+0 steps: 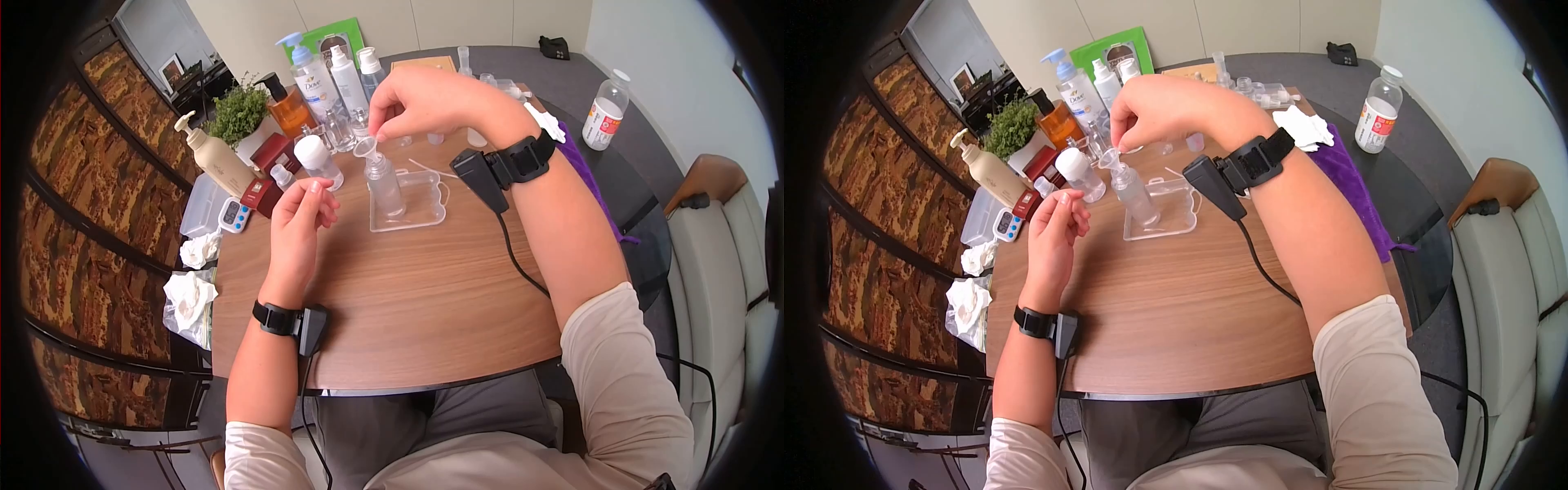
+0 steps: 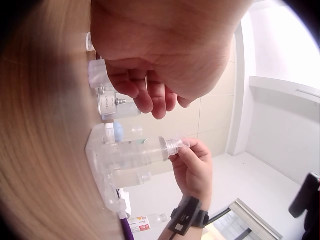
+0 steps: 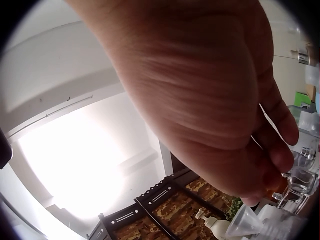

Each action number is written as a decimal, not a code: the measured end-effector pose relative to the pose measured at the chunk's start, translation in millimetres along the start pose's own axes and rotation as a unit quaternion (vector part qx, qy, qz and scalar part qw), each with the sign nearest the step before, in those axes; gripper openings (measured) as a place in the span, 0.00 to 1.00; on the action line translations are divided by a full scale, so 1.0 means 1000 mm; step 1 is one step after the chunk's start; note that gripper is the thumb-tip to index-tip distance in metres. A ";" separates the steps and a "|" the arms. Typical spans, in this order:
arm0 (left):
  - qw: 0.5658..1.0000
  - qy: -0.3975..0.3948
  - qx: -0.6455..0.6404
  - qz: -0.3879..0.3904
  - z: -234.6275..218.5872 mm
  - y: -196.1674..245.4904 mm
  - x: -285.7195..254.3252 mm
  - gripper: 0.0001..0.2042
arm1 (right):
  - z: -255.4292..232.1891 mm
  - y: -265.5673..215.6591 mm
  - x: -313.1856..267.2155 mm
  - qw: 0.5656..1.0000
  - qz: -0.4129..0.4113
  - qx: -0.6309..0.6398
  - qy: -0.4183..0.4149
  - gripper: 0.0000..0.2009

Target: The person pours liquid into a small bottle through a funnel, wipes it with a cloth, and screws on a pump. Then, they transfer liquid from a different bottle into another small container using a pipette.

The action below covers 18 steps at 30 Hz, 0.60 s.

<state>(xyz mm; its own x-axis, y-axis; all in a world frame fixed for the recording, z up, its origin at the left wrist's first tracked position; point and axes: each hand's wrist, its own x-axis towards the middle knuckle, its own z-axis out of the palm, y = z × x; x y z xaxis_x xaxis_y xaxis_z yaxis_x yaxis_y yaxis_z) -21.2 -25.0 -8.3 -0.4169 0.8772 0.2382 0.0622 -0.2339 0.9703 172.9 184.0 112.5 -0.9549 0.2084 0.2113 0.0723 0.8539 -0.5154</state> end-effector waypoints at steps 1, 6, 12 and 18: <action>1.000 -0.002 -0.004 0.002 0.000 0.000 0.000 0.13 | 0.000 -0.001 0.000 1.000 0.000 0.000 0.000 0.13; 1.000 0.002 0.002 -0.002 -0.001 -0.001 0.000 0.13 | 0.000 0.003 0.003 1.000 -0.022 -0.004 0.001 0.12; 1.000 0.000 0.004 -0.001 -0.001 0.000 0.000 0.13 | -0.001 -0.001 0.000 1.000 -0.006 -0.005 0.002 0.12; 1.000 -0.005 0.004 0.002 -0.001 0.000 0.000 0.13 | 0.001 0.002 0.002 1.000 -0.030 -0.005 0.007 0.12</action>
<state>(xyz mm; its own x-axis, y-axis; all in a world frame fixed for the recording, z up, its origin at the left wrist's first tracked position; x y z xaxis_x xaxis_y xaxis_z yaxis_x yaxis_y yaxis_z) -22.3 -25.2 -8.2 -0.4078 0.8803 0.2423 0.0710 -0.2340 0.9696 170.8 185.9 110.8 -0.9533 0.1645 0.2533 0.0187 0.8693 -0.4940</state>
